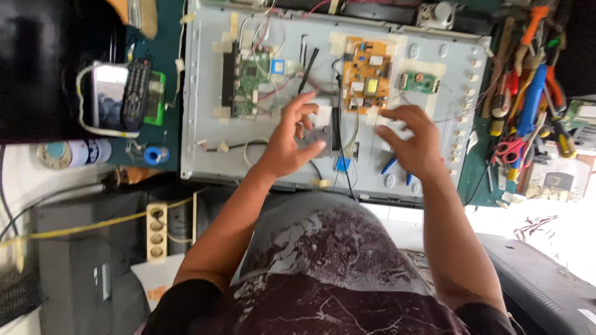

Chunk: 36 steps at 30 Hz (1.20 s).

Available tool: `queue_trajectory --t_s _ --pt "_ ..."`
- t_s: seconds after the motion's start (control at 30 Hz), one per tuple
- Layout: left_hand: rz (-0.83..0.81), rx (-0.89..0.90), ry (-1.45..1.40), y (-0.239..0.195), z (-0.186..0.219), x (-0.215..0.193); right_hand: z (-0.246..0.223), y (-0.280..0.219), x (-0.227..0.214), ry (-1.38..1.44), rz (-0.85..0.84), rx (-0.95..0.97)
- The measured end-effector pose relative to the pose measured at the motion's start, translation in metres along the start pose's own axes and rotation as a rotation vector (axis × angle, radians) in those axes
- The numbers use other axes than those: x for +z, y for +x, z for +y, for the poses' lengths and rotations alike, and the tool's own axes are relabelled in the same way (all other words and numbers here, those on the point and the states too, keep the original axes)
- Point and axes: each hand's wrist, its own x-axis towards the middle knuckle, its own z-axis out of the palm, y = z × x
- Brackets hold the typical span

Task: The person works on the internal components of a disassembled television, using electrical tape to secure wires and connectors. They use a red utility knife to cut the tape and pliers to manipulate the wiring on the circuit boards.

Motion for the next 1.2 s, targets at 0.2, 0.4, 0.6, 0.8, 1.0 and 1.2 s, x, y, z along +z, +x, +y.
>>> queue_trajectory --t_s 0.2,0.4,0.6,0.8,1.0,1.2 --pt "-0.063 0.125 0.143 0.055 0.003 -0.002 -0.035 0.101 0.041 0.17 -0.144 -0.144" --pt "-0.049 -0.125 0.232 0.116 -0.007 -0.027 -0.031 0.168 0.049 -0.014 -0.132 -0.329" --pt "-0.004 -0.098 0.529 0.155 -0.09 -0.051 0.071 0.235 0.065 -0.26 -0.204 -0.34" --pt "-0.132 -0.002 0.782 0.174 -0.116 -0.039 0.109 0.246 0.093 -0.301 -0.315 -0.294" --pt "-0.159 0.068 0.896 0.174 -0.134 -0.034 0.131 0.248 0.109 -0.297 -0.334 -0.304" --pt "-0.158 0.075 0.926 0.171 -0.138 -0.034 0.136 0.247 0.108 -0.277 -0.346 -0.299"
